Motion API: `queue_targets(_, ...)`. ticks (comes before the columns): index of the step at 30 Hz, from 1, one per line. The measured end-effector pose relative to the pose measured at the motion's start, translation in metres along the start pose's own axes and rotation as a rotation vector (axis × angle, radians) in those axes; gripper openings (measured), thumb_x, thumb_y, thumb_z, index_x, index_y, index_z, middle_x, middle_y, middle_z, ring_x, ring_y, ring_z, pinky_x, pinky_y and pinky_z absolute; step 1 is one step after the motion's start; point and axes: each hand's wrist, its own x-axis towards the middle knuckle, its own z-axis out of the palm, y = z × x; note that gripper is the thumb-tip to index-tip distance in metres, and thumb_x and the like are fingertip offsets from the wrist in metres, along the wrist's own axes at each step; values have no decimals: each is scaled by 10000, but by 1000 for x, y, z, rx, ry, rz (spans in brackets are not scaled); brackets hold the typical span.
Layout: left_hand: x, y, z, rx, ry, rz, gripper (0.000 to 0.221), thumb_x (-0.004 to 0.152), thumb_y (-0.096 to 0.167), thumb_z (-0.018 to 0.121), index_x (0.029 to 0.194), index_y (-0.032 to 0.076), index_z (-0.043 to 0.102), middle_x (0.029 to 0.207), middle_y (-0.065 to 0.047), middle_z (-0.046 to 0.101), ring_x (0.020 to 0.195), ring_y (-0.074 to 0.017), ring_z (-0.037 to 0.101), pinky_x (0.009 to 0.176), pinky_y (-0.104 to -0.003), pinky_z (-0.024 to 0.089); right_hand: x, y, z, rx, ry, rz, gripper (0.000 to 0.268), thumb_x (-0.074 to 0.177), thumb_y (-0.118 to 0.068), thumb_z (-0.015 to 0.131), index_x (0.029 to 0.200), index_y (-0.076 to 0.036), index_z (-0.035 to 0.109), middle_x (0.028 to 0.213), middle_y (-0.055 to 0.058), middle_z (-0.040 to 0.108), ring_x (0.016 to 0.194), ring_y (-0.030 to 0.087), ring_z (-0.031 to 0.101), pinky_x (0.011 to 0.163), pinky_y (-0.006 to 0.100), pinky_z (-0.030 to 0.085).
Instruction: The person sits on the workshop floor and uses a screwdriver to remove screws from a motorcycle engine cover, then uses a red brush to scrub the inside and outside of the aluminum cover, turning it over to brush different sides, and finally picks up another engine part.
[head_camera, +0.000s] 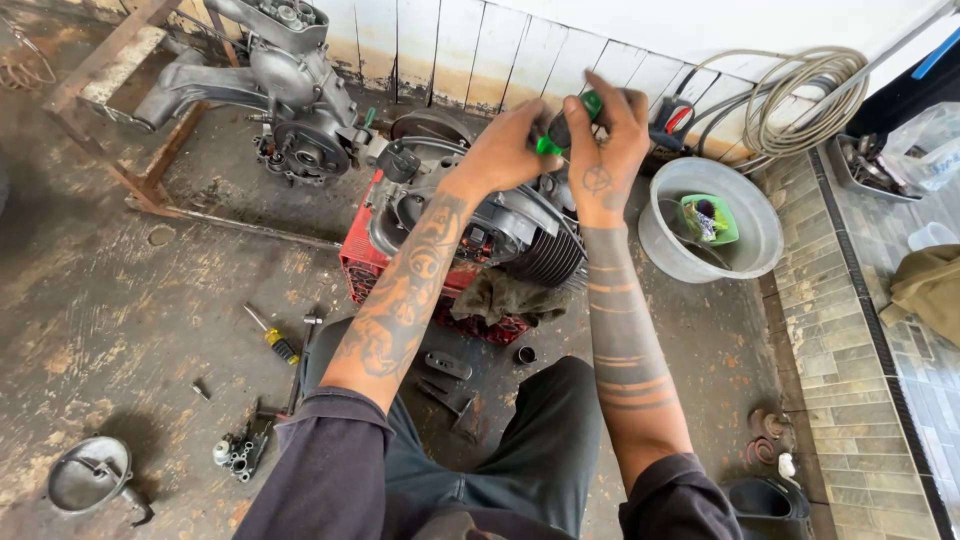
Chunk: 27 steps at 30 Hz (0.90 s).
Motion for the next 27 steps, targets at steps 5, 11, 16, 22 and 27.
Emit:
queue_targets(5,-3,5,-5,-30,48,22,277,726,82,817,954,72,660,908,-60,743,812,-218,690,779,-353,524,-4,1,-7,249,-88,52,368,1039,-60,527,1402,1,512,1301,234,656,1156,350,693,1050,464,571)
queue_targets(11,-2,0,4,-35,47,39,385,732,106,803,1037,99,568,1000,-50,635,906,-239,609,823,-376,488,-4,10,-7,87,-28,50,383,968,-97,760,1339,-86,667,1115,105,543,926,198,605,849,321,583)
queue_targets(16,1,2,4,35,-23,-101,267,799,106,805,1050,108,714,1055,-47,760,993,-204,705,958,-400,496,-7,25,-7,365,-104,27,538,1000,120,509,1512,-4,398,1440,275,606,1368,378,616,1213,434,481)
queue_targets(22,1,-7,13,20,107,-9,456,690,153,902,888,104,494,861,-49,615,767,-238,602,727,-369,505,-9,20,-2,69,-33,6,401,981,-173,806,1337,-155,622,1175,79,496,996,217,631,819,334,593)
queue_targets(27,-3,-4,6,-7,-21,40,396,846,177,752,1228,100,684,1080,-85,763,873,-242,716,796,-372,543,-19,42,0,428,-73,-59,548,1104,109,500,1562,-132,317,1329,192,662,1196,315,690,1130,406,561)
